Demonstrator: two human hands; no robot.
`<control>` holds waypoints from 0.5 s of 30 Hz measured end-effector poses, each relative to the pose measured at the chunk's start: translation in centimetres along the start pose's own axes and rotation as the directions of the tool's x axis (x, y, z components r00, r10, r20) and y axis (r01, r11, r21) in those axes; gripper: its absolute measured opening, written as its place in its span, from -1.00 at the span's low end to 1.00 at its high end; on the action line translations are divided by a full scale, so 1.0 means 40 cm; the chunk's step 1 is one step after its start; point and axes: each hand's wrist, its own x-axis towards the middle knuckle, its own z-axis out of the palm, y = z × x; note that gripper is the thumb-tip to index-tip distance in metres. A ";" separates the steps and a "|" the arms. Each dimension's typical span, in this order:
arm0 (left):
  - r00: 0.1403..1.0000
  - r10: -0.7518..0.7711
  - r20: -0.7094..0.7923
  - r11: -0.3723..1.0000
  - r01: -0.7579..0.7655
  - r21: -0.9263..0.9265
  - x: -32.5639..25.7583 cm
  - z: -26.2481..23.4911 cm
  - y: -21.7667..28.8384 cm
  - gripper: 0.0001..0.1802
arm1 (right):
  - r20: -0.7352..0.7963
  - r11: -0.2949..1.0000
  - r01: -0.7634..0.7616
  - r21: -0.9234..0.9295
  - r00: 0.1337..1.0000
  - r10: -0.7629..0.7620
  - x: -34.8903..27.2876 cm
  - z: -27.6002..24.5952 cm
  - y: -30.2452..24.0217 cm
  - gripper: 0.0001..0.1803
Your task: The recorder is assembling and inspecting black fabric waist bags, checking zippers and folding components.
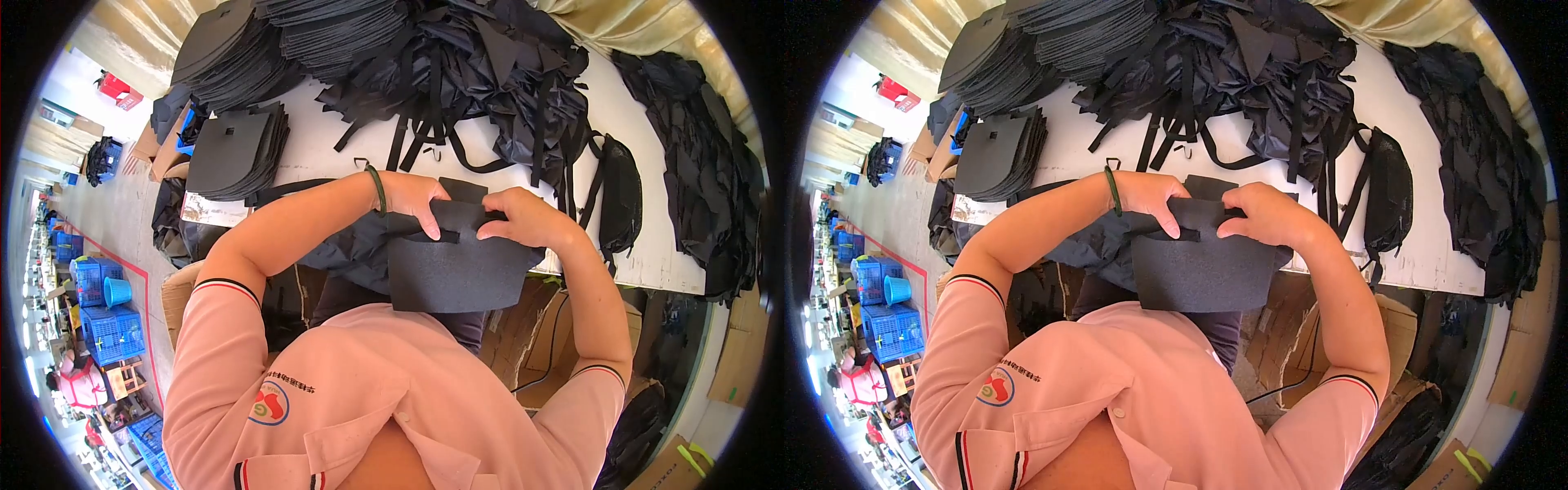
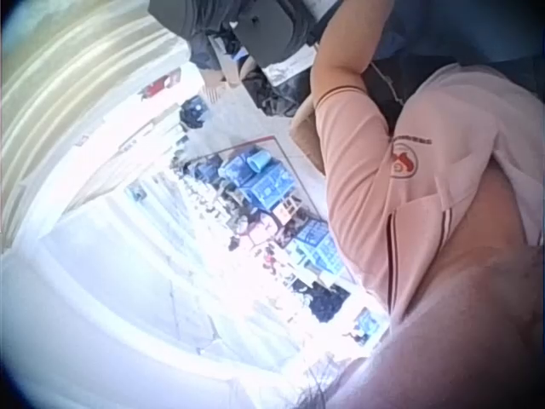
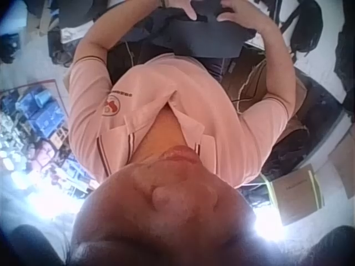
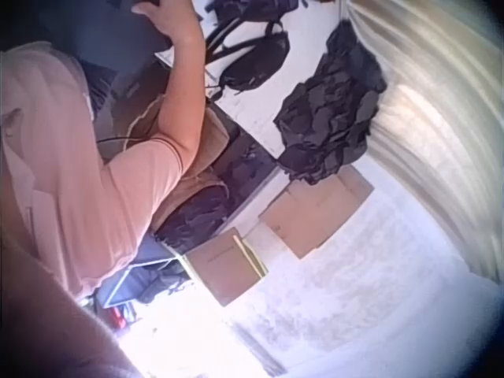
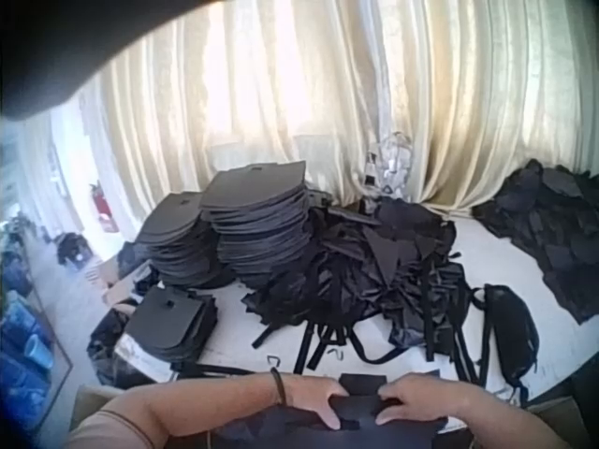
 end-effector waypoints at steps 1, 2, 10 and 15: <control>1.000 0.000 0.000 1.000 0.000 0.001 0.000 -0.002 0.002 -0.54 | -0.001 1.000 0.000 0.000 1.000 0.000 -0.001 0.000 -0.001 -0.65; 1.000 -0.007 -0.012 0.998 0.008 0.059 0.000 -0.003 0.004 -0.51 | -0.012 1.000 -0.003 0.010 1.000 0.003 -0.002 0.001 -0.001 -0.66; 0.986 0.161 -0.033 0.944 -0.144 0.296 -0.054 -0.014 -0.038 -0.22 | -0.050 0.988 -0.050 0.144 0.997 0.057 -0.015 -0.002 0.053 -0.66; 0.979 0.100 -0.176 0.825 0.017 0.565 -0.161 -0.062 -0.139 -0.38 | -0.008 0.960 -0.105 0.260 0.994 0.111 -0.010 -0.006 0.127 -0.66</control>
